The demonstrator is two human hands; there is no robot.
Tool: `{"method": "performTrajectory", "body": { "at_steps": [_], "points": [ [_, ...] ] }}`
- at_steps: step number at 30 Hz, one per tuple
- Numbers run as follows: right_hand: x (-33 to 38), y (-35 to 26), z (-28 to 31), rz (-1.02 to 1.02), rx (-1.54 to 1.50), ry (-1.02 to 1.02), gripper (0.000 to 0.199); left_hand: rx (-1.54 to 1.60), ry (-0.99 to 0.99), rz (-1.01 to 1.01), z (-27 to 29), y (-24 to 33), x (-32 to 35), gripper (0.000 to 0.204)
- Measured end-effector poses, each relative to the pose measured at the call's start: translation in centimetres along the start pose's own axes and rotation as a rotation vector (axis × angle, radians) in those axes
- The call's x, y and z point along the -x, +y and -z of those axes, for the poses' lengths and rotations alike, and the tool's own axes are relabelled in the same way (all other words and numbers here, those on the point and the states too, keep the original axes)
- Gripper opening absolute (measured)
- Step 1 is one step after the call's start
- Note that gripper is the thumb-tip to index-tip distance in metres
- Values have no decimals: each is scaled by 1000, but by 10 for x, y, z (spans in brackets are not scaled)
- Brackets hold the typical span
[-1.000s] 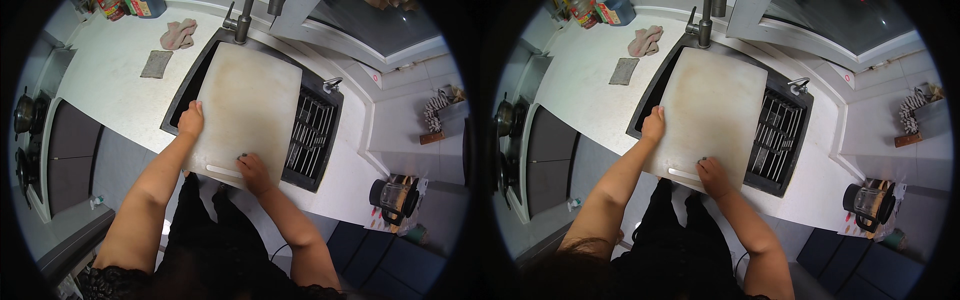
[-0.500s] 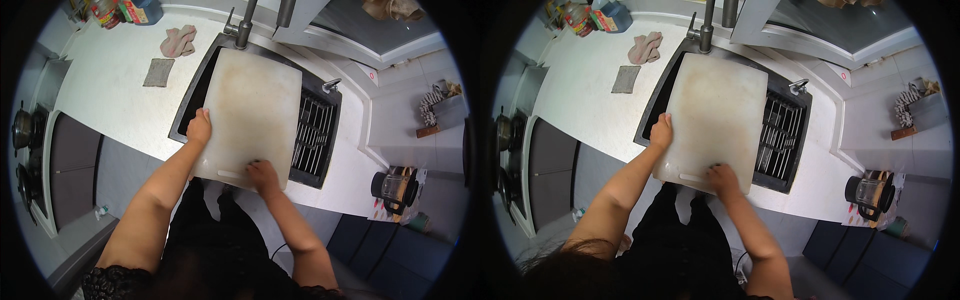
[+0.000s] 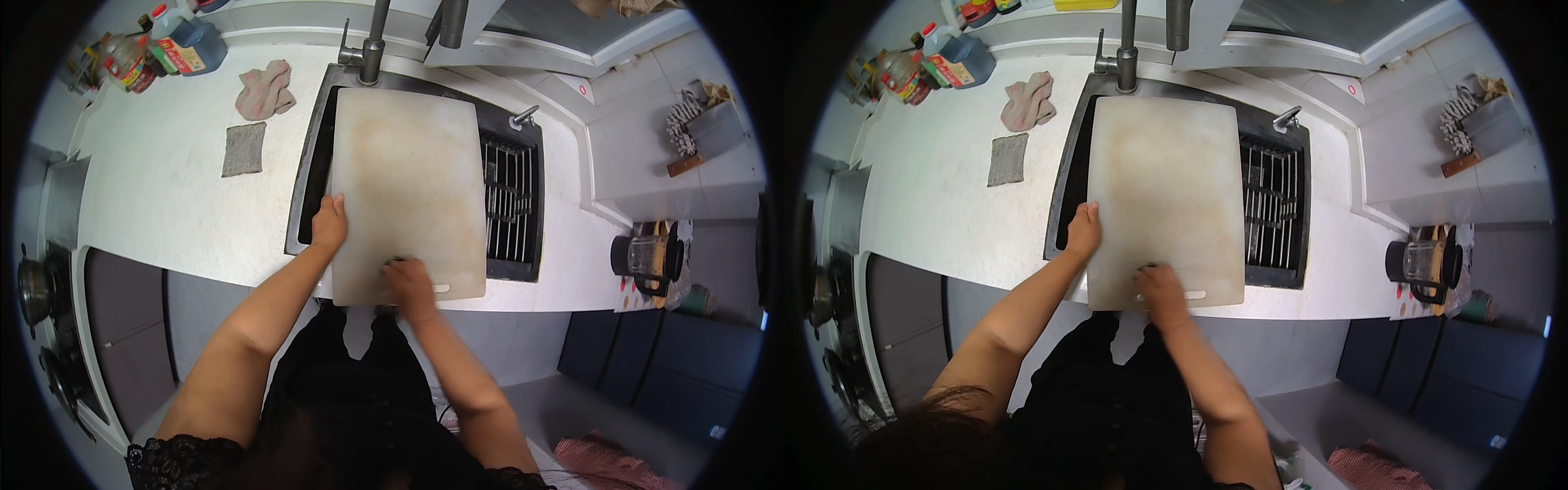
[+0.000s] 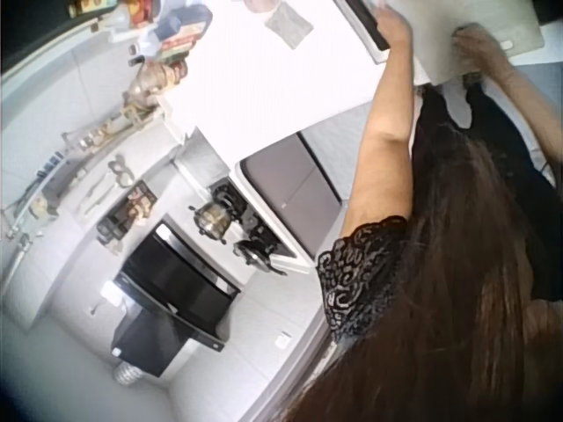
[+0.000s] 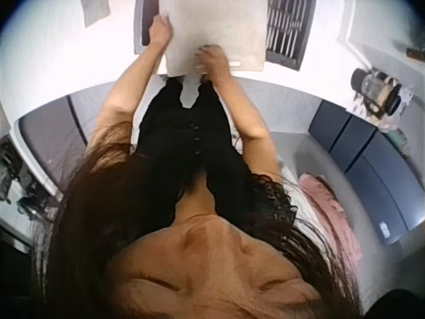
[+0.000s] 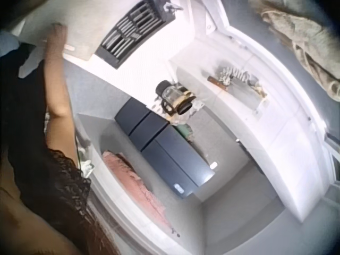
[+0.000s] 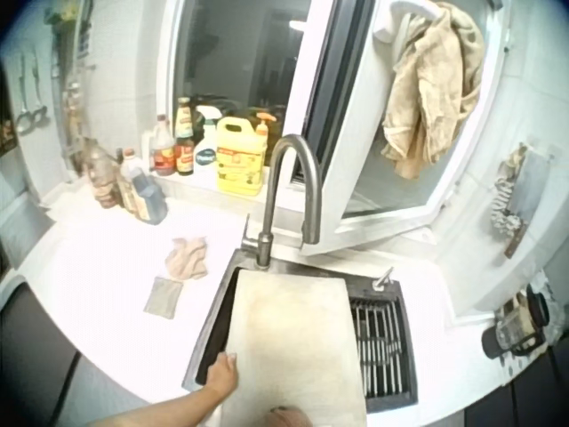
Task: The person washes a white plastic cutting board in a kitchen sink. They use a metal scouring pad to scrub both sides of the board under running water, rinse it thoroughly, and place it in a dish rack.
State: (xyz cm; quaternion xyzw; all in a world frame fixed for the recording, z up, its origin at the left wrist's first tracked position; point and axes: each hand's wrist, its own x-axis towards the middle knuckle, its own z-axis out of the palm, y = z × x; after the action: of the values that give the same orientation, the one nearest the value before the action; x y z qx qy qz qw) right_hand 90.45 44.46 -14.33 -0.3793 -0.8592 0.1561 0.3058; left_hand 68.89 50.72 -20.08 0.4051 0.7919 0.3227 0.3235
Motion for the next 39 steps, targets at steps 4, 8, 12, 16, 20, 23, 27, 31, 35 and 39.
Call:
{"method": "performTrajectory", "body": {
  "at_steps": [4, 8, 12, 16, 20, 23, 27, 31, 35, 39],
  "points": [
    [36, 66, 54, -181, 330, 140, 33, 56, -91, -28, 12, 1, -1, 49],
    [33, 34, 32, -220, 312, 87, 36, 48, -124, -40, 10, 4, -2, 49],
    [4, -33, -16, -139, 99, 44, 33, 22, -126, -86, 13, 2, -1, 49],
    [26, -6, 14, -175, 216, -25, 25, 72, -179, -76, 19, 1, -4, 48],
    [54, 33, 52, -319, 356, 138, 37, 139, -182, -91, 15, -6, -3, 47],
    [35, 7, 20, -260, 266, 120, 32, 139, -158, -68, 16, 3, 0, 48],
    [-19, -62, -30, -45, -13, 11, 25, 118, -154, -91, 14, -8, -6, 48],
    [-5, 18, -12, -164, 162, 1, 29, 221, -292, 7, 23, -5, -7, 44],
    [-23, 39, 18, -261, 320, 133, 29, 436, -500, 194, 38, -1, -10, 34],
    [-22, -28, -36, -121, 162, -45, 26, 508, -668, 324, 62, 12, -7, 26]
  ]
}}
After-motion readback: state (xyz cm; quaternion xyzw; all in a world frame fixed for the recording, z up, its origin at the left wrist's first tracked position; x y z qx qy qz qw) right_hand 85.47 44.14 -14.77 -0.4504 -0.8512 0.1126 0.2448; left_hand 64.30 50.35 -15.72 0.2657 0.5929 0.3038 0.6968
